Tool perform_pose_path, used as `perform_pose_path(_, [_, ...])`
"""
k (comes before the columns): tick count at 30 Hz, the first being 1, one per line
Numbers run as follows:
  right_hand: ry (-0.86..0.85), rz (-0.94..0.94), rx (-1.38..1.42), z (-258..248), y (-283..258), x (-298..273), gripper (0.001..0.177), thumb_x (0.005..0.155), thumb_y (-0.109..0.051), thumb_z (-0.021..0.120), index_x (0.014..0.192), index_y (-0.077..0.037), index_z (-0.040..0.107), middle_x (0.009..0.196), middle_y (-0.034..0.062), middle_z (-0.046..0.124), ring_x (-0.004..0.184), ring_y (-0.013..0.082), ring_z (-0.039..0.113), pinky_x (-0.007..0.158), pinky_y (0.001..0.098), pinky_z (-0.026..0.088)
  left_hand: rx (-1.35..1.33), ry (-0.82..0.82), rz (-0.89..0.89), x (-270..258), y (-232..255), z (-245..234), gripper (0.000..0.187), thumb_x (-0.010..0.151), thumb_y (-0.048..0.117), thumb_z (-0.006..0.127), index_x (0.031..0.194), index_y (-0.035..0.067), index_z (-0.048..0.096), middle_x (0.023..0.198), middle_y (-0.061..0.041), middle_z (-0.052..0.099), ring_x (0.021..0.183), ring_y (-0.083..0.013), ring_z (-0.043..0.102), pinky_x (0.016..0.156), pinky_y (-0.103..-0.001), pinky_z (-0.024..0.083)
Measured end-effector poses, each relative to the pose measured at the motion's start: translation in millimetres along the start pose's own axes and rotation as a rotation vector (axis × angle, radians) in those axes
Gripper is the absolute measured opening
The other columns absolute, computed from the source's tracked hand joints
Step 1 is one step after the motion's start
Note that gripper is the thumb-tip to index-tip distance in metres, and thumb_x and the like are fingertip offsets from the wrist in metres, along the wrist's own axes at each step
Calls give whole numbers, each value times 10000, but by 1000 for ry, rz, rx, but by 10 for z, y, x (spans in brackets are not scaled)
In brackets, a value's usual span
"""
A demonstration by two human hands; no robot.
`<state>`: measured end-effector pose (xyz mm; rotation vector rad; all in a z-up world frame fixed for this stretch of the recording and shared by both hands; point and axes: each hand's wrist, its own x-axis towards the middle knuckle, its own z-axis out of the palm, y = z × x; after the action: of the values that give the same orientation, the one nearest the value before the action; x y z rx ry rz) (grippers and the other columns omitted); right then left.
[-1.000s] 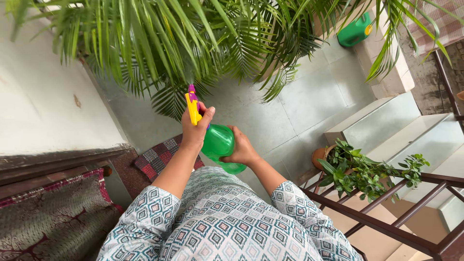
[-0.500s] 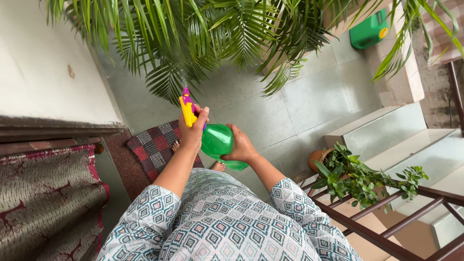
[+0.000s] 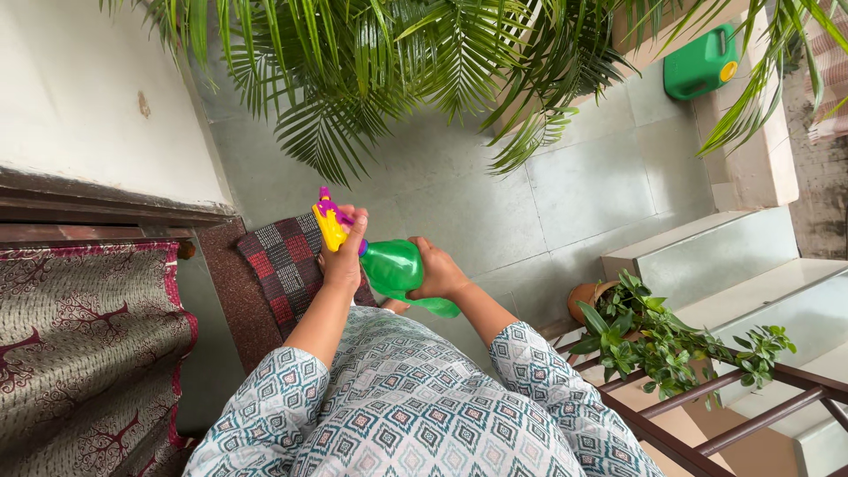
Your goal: The person waters potted plants on a balcony by hand using a spray bottle.
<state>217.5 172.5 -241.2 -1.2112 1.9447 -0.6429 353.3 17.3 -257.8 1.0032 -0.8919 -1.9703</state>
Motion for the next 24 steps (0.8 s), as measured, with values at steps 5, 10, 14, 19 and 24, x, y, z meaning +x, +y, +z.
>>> perform_pose_path(5, [-32,42,-13,-59,-23,-35,1059,467,-284,917,1388,-70,441,1220,210,644,1138,398,642,971,435,531,6,5,-46,-19,-63,-11,290,895,126,763,1114,102,575,1049,-27,649,1011,-145,648,946,-299,499])
perform_pose_path(10, [35,27,-1,-146,-55,-68,1067,471,-289,923,1391,-44,443,1241,224,635,1141,400,644,972,430,534,115,0,-103,23,-83,117,297,976,172,792,1130,26,583,1018,-111,616,954,-235,624,878,-352,486])
perform_pose_path(14, [123,-49,51,-291,-81,-94,1054,485,-282,920,1388,-28,440,1237,228,638,1141,403,647,983,427,534,77,-206,125,-1,349,531,362,853,154,756,1165,125,576,1069,33,637,1035,-77,625,944,-255,481])
perform_pose_path(19, [214,-61,88,-498,-172,-113,1038,474,-259,928,1369,-39,450,1216,202,656,1143,393,648,991,430,526,290,-252,188,39,577,917,184,940,137,786,974,52,627,877,-12,578,782,-108,535,703,-292,448])
perform_pose_path(24, [328,-86,115,-716,-250,-158,1038,473,-241,940,1368,-48,450,1207,180,662,1151,383,656,1005,440,522,373,-339,249,32,697,1224,224,949,158,785,995,38,601,911,-58,601,823,-134,574,751,-297,489])
